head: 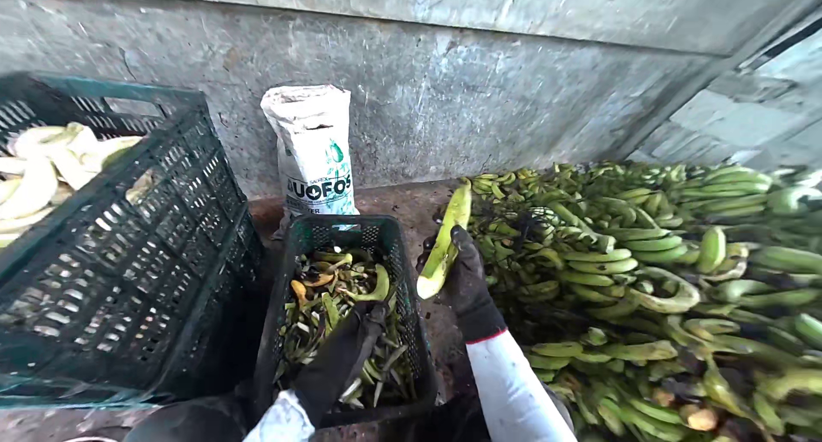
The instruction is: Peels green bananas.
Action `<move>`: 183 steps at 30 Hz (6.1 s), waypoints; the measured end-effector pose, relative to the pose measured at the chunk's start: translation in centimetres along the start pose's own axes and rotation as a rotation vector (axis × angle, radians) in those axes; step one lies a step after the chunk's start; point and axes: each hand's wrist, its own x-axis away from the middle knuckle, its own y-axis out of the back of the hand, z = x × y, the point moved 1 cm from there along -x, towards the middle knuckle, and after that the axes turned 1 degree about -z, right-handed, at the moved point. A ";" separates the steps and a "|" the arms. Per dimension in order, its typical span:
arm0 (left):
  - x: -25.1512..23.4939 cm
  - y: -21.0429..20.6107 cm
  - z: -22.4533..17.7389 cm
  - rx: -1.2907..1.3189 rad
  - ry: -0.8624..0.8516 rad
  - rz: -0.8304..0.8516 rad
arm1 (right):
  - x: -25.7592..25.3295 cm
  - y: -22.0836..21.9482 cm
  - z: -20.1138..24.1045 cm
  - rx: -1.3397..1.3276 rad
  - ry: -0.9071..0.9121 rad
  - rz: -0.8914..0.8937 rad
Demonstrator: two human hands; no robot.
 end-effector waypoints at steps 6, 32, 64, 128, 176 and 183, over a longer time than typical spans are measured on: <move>0.6 3.1 -6.1 -0.718 -0.283 0.009 | 0.1 -0.8 -2.0 0.037 -0.035 0.043; -0.4 3.8 -3.4 -0.592 -0.337 -0.145 | -2.0 -4.4 -3.4 0.214 0.319 -0.321; -3.6 5.2 -2.2 -0.833 -0.506 -0.476 | -3.1 -5.2 -4.0 0.021 0.083 -0.238; -7.3 4.5 -0.7 -0.534 -0.066 -0.179 | -0.1 -0.3 -5.6 -0.031 -0.414 0.181; -2.5 4.8 0.7 -0.724 -0.160 -0.068 | 1.8 0.0 -8.8 -0.194 -0.367 0.158; -3.4 10.7 -0.2 -0.577 -0.020 -0.473 | 2.8 1.9 -8.3 -0.132 -0.355 -0.026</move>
